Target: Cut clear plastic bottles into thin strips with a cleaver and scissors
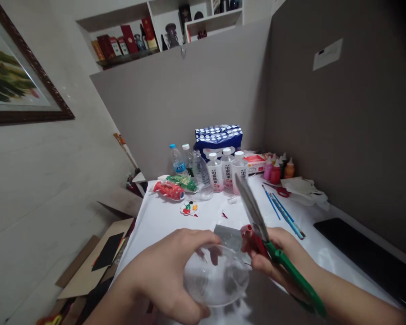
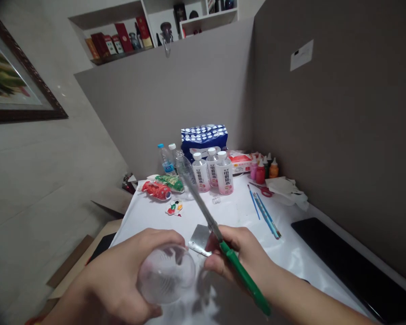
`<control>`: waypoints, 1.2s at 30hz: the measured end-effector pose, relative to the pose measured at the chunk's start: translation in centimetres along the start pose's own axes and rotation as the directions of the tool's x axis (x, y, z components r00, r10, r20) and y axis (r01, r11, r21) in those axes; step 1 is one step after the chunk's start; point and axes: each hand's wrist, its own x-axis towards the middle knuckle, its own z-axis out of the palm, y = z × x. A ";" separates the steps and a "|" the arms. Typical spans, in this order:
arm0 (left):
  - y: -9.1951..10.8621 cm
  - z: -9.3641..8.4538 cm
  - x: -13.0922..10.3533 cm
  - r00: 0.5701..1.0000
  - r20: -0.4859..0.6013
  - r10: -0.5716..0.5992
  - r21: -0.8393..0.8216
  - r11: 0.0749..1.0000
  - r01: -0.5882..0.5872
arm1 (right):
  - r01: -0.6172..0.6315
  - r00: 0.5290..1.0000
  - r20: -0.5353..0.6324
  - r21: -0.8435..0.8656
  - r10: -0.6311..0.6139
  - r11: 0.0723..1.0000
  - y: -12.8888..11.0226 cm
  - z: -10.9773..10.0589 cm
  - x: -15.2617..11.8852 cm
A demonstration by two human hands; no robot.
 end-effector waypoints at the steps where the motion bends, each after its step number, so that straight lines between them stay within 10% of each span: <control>1: -0.2 0.1 0.4 0.998 0.065 -0.013 -0.015 1.000 0.014 | -0.029 1.000 0.014 0.064 0.028 0.998 -0.2 0.2 -0.2; 7: -1.4 1.8 1.9 0.983 0.180 -0.043 0.021 0.999 0.040 | -0.194 0.981 0.042 0.136 0.190 0.972 0.5 1.3 -1.1; 15: -1.7 4.5 2.9 0.942 -0.330 -0.061 0.247 0.957 0.149 | -0.324 0.910 -0.135 0.360 0.393 0.875 0.5 1.0 0.6; 25: -1.4 4.6 2.8 0.947 -0.318 -0.042 0.256 0.958 0.128 | -0.287 0.919 -0.123 0.443 0.375 0.849 1.1 1.2 0.6; 36: -1.2 2.5 2.0 0.926 -0.376 -0.025 0.184 0.978 0.101 | -0.247 0.957 -0.126 0.118 0.262 0.962 -0.5 -0.6 0.7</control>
